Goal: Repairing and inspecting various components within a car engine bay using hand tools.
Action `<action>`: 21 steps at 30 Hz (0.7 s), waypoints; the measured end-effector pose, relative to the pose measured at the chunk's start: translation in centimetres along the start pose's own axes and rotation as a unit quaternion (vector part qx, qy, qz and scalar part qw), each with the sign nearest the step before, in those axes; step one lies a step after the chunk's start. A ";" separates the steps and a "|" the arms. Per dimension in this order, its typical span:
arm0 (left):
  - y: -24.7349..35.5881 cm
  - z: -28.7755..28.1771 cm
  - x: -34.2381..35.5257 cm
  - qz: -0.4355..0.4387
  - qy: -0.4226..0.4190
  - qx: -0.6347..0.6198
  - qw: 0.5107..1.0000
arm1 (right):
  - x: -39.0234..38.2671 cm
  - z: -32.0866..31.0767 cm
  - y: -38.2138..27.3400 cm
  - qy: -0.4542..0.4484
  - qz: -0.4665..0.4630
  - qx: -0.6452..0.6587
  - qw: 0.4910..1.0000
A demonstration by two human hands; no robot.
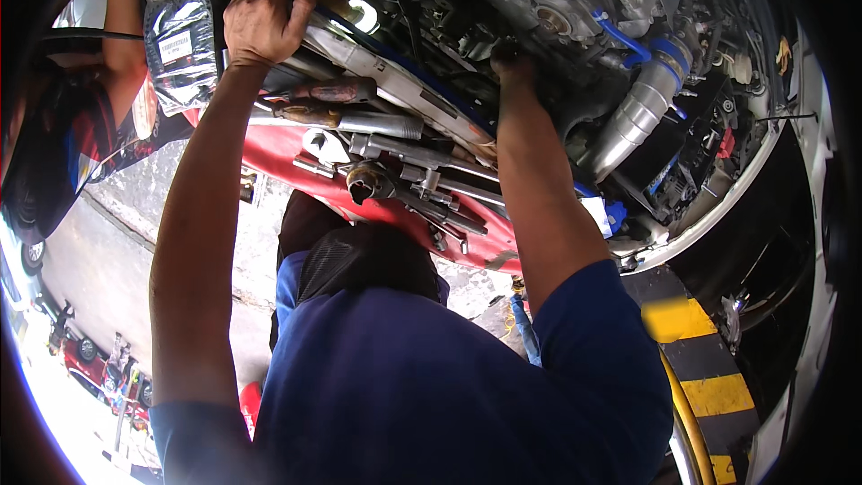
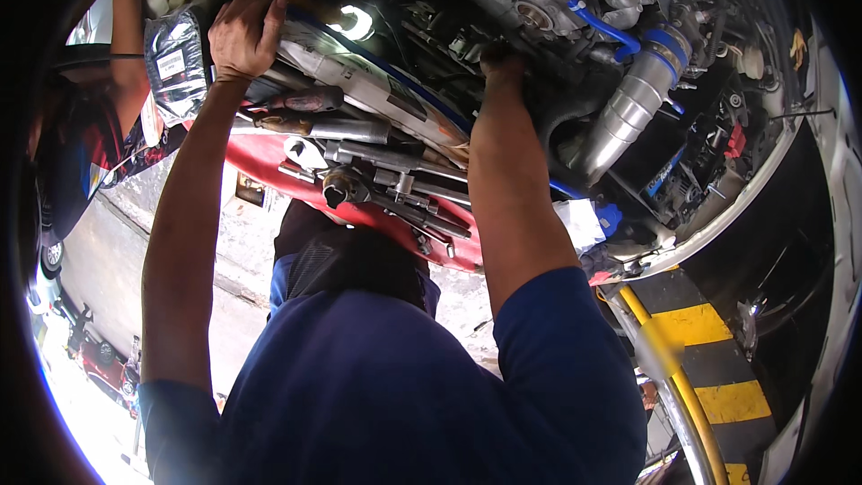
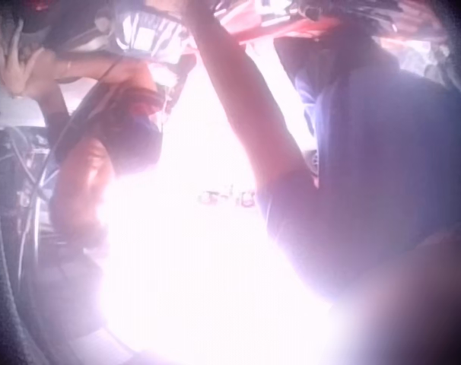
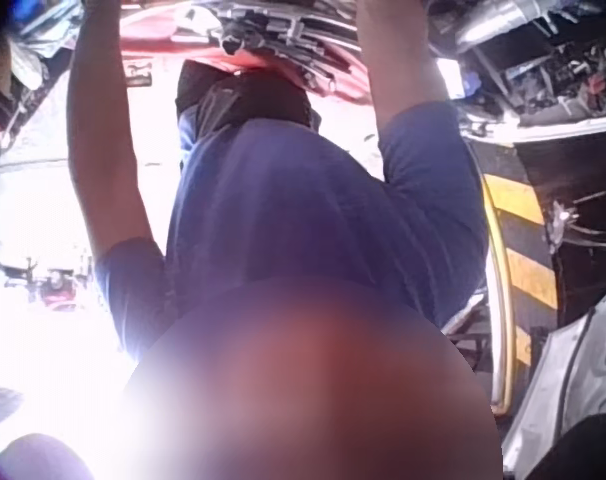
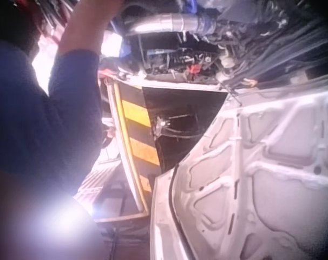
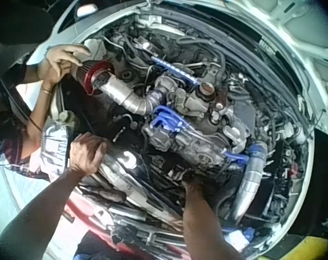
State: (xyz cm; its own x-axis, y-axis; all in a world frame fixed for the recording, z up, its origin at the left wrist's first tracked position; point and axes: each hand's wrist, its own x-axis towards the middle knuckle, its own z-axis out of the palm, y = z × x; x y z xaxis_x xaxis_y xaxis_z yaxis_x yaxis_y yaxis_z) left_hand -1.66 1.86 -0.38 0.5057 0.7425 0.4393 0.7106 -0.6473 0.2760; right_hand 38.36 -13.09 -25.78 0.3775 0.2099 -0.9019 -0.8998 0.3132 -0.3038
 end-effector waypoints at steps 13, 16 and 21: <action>0.1 -0.2 -0.1 -0.002 -0.026 -0.015 1.000 | 2.9 -1.5 -1.2 -0.013 0.139 -0.082 0.987; -0.4 -1.0 -0.4 -0.006 -0.025 -0.003 1.000 | 2.8 -1.3 0.9 0.036 0.159 -0.155 0.974; 0.6 0.1 0.7 -0.009 -0.023 -0.002 1.000 | 3.5 -0.9 -2.3 0.109 0.119 -0.208 0.965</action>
State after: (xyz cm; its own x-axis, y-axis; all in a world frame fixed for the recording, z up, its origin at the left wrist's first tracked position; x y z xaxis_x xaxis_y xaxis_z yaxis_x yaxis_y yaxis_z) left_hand -0.83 2.07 0.01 0.5155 0.7607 0.3944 0.7176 -0.6348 0.2864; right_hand 41.52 -13.91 -28.59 0.1360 0.0159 -0.9906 -0.9823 -0.1276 -0.1369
